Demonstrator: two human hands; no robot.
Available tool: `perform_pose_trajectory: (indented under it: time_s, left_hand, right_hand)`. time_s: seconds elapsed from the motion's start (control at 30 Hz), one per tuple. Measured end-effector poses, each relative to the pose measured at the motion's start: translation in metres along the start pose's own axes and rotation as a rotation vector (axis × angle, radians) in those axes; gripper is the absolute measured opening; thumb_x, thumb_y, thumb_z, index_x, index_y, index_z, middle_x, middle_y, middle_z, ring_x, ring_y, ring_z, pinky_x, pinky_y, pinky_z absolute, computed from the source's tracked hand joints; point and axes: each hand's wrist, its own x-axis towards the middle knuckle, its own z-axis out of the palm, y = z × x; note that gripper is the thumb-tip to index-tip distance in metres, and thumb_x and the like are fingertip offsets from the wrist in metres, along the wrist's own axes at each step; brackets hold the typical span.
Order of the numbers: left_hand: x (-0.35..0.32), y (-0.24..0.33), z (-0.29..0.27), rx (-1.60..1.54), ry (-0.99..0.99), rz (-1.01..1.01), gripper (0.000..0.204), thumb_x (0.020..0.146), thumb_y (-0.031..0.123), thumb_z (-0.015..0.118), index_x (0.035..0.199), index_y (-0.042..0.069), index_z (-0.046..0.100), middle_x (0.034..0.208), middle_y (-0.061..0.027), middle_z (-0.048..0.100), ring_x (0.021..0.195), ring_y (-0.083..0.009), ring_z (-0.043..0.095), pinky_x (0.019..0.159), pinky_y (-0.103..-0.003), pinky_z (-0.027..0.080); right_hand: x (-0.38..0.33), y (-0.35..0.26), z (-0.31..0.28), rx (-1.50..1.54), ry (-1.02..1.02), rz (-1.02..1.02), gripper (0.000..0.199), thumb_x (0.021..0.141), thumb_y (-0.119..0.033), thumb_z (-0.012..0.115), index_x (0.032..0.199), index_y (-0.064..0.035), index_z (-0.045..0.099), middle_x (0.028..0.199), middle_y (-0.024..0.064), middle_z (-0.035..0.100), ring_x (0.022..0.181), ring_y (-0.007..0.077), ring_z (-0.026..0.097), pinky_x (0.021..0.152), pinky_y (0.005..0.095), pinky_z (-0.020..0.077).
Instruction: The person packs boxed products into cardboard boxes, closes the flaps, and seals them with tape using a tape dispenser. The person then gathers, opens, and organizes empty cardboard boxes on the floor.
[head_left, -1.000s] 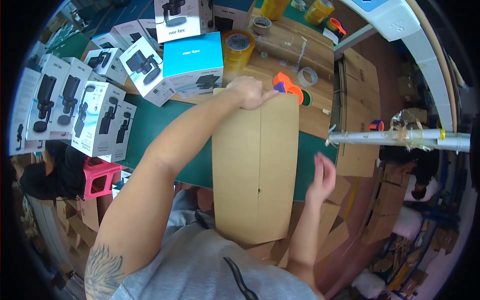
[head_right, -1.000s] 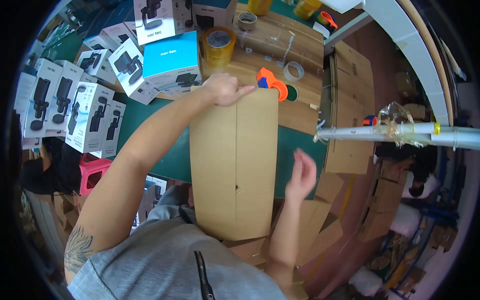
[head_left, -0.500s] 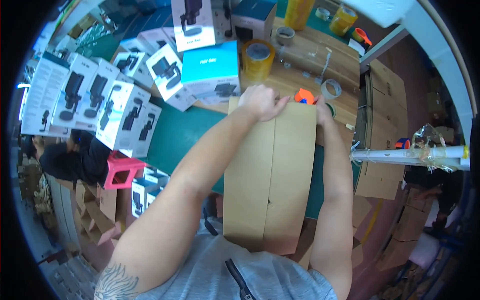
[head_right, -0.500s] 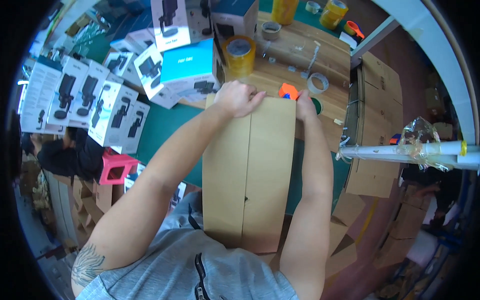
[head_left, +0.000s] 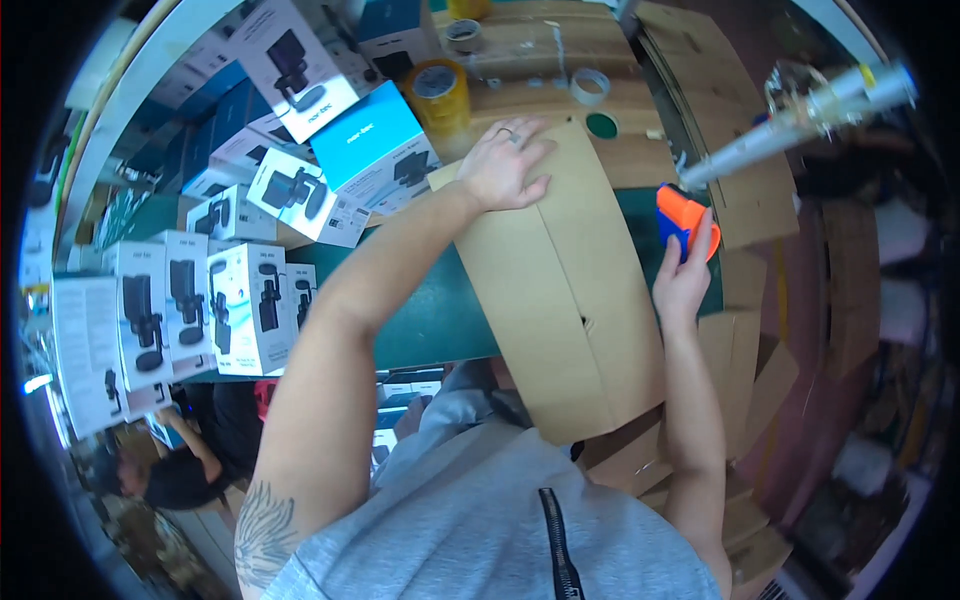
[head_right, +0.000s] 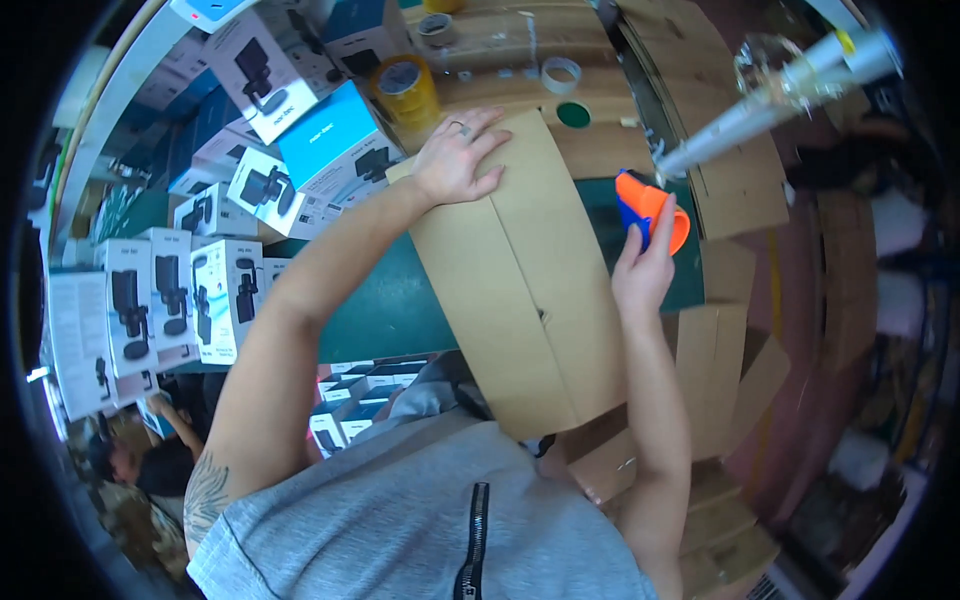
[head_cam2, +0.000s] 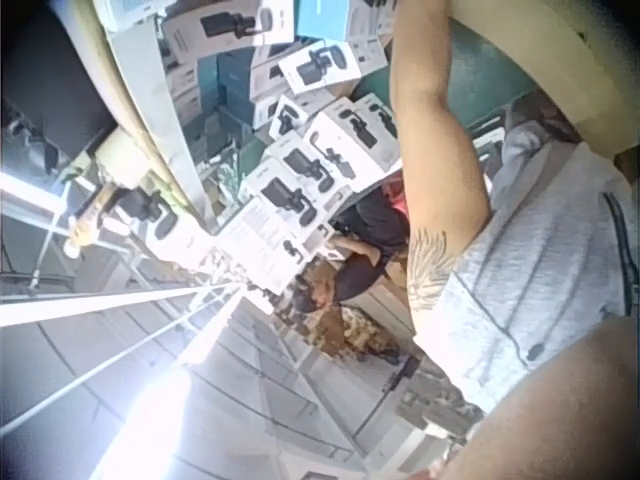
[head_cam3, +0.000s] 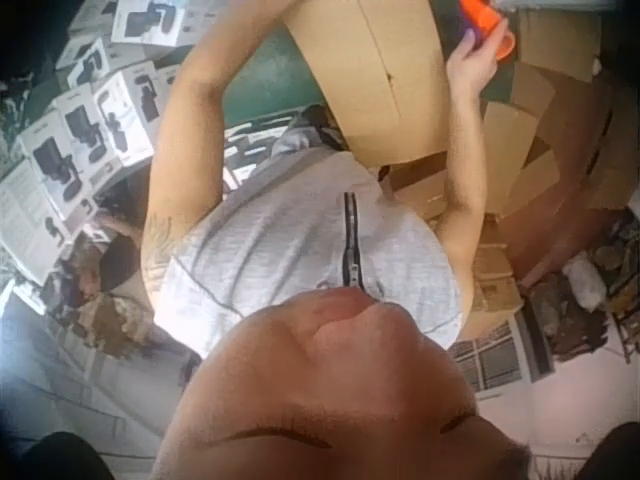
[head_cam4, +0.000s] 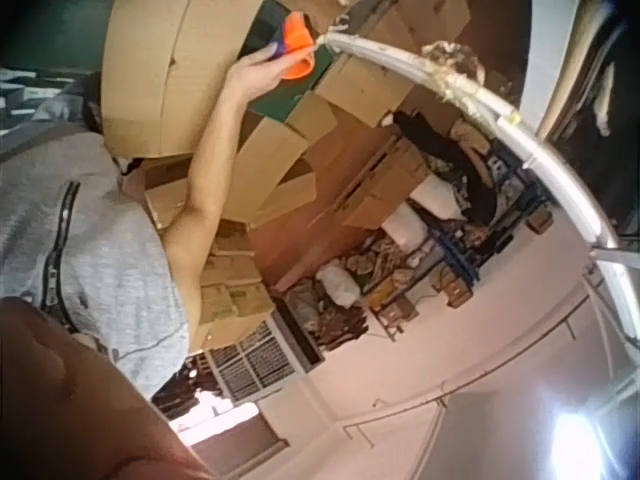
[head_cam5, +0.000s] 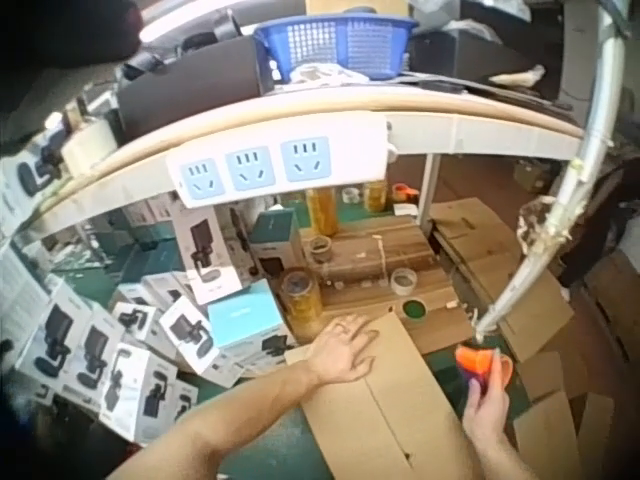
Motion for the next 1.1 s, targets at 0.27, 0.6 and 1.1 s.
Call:
perform_pose_trajectory:
  time_s: [0.27, 0.6, 1.1]
  left_hand:
    - [-0.027, 0.04, -0.002, 0.098, -0.277, 0.115, 0.074, 0.089, 0.057, 0.041, 0.148, 0.013, 0.03, 0.154, -0.0248, 0.015, 0.144, -0.0422, 0.009, 0.115, -0.055, 0.007]
    - [-0.044, 0.04, -0.009, 0.076, -0.324, 0.052, 0.076, 0.087, 0.061, 0.039, 0.15, 0.021, 0.025, 0.156, -0.0229, 0.01, 0.144, -0.043, 0.004, 0.113, -0.059, 0.002]
    - [-0.042, 0.047, -0.015, 0.111, -0.277, -0.034, 0.078, 0.084, 0.063, 0.042, 0.149, 0.024, 0.028, 0.156, -0.0202, 0.012, 0.145, -0.0412, 0.004, 0.112, -0.062, 0.001]
  right_hand:
    - [-0.048, 0.022, 0.026, -0.285, 0.123, -0.088, 0.045, 0.093, -0.01, 0.054, 0.137, -0.0076, 0.046, 0.12, 0.0199, 0.06, 0.1, 0.0366, 0.062, 0.083, 0.0408, 0.0508]
    - [-0.053, 0.025, 0.028, -0.231, 0.178, -0.139, 0.047, 0.091, -0.007, 0.055, 0.137, -0.006, 0.045, 0.121, 0.0208, 0.059, 0.107, 0.0358, 0.06, 0.089, 0.0406, 0.0487]
    - [-0.192, 0.058, -0.035, -0.286, 0.561, 0.086, 0.045, 0.092, -0.009, 0.06, 0.134, 0.0, 0.049, 0.111, 0.0206, 0.063, 0.098, 0.0305, 0.063, 0.085, 0.0349, 0.0493]
